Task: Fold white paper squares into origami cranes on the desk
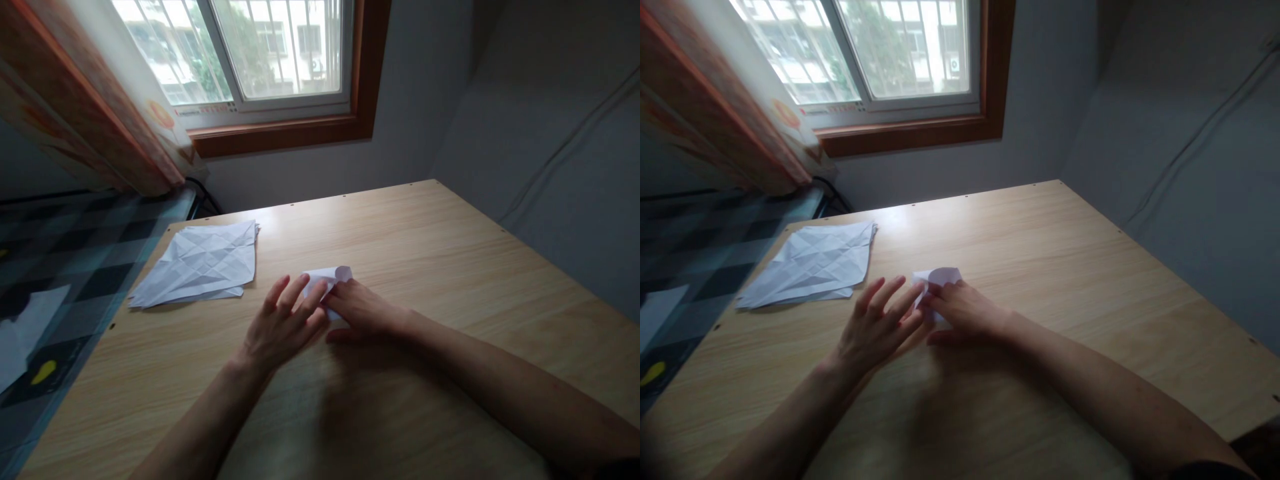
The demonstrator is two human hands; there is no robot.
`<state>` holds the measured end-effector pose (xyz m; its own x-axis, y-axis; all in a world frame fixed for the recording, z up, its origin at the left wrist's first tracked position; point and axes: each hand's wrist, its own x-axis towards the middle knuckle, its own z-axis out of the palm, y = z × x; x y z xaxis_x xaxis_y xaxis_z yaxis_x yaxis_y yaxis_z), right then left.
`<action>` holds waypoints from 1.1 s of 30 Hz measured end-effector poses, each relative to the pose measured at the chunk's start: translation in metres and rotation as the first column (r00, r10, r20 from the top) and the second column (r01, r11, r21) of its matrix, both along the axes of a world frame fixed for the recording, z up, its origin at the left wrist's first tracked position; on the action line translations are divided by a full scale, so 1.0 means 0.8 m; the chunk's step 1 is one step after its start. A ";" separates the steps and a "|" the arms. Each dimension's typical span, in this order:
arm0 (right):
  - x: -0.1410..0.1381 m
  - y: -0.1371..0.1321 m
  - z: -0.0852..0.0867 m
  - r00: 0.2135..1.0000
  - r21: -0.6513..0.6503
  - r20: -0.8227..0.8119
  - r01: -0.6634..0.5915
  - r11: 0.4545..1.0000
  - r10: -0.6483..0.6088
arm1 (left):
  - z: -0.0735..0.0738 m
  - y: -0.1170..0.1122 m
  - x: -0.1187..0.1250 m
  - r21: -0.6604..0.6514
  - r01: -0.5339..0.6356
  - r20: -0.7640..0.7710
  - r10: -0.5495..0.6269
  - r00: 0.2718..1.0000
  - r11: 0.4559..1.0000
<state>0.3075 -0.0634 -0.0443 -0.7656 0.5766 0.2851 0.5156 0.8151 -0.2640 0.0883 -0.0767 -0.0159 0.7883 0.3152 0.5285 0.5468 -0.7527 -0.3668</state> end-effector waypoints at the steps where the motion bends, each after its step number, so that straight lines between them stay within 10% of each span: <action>1: 0.001 0.000 0.000 1.000 0.005 0.007 -0.009 1.000 0.009 | 0.002 0.001 0.001 0.002 -0.020 -0.006 0.020 1.000 1.000; 15: 0.005 -0.004 0.001 0.999 0.064 0.000 -0.038 0.997 0.038 | 0.017 0.011 -0.001 -0.071 -0.175 -0.119 0.165 0.979 0.982; 25: 0.011 -0.011 -0.001 0.964 0.160 -0.055 0.265 0.951 -0.259 | 0.011 0.015 0.000 -0.080 -0.118 -0.006 0.117 0.993 0.990; 33: 0.007 -0.004 -0.006 0.950 0.070 -0.222 0.242 0.968 -0.222 | 0.014 0.015 0.004 -0.110 -0.168 0.140 0.183 0.973 0.980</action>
